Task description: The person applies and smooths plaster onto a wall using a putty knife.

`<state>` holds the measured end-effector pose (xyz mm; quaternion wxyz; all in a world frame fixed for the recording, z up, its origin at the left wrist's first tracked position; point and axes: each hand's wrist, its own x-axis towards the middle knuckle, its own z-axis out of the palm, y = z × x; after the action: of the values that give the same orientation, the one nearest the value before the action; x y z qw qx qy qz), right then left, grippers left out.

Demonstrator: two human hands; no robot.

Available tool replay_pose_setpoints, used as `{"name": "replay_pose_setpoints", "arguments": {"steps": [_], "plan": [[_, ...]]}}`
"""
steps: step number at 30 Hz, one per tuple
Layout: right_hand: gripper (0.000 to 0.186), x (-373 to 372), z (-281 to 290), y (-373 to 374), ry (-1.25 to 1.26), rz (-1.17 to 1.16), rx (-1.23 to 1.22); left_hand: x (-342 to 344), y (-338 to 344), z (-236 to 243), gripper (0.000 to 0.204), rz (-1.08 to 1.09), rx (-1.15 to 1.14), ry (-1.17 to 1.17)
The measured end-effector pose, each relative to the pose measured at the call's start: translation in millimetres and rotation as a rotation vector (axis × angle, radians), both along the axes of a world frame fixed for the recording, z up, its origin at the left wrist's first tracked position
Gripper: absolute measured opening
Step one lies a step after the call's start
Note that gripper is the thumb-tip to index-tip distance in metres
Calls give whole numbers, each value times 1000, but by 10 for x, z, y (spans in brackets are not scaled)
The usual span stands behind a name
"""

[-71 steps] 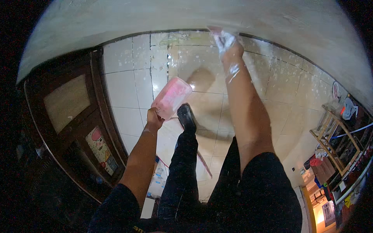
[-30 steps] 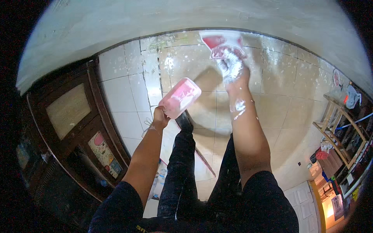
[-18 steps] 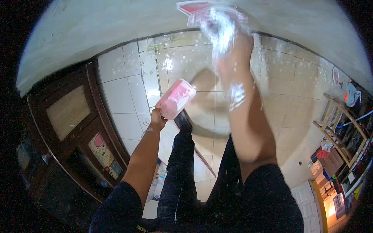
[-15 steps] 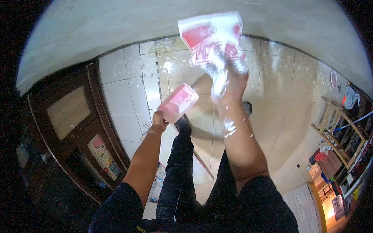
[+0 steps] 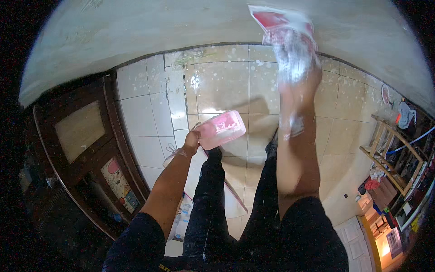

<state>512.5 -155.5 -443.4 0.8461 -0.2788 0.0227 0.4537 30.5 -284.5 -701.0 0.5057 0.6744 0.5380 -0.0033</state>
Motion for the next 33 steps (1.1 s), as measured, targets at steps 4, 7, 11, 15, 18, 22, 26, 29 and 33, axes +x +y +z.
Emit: {"name": "replay_pose_setpoints", "arguments": {"steps": [4,7,11,15,18,22,26,29,33], "plan": [[30,45,-421,-607,-44,-38,-563,944,-51,253,37,456,-550,-64],[32,291,-1902,-692,94,41,-326,988,-71,429,50,666,-635,-219],[34,988,-2214,-189,390,3,-176,1104,-65,463,42,630,-652,-67],[34,959,-1132,-76,-153,104,-361,1079,-26,471,43,832,-712,21],[39,361,-396,-425,-307,128,83,628,-64,211,45,429,-472,44],[57,33,-1044,-416,148,100,-341,1105,56,325,54,514,-585,-76],[39,-38,-1315,143,136,31,-566,1513,92,532,48,825,-807,-226],[29,2,-591,614,145,43,-406,1130,37,319,38,824,-788,-266],[23,-539,304,117,-45,31,-323,926,46,474,50,802,-753,-159]]}}
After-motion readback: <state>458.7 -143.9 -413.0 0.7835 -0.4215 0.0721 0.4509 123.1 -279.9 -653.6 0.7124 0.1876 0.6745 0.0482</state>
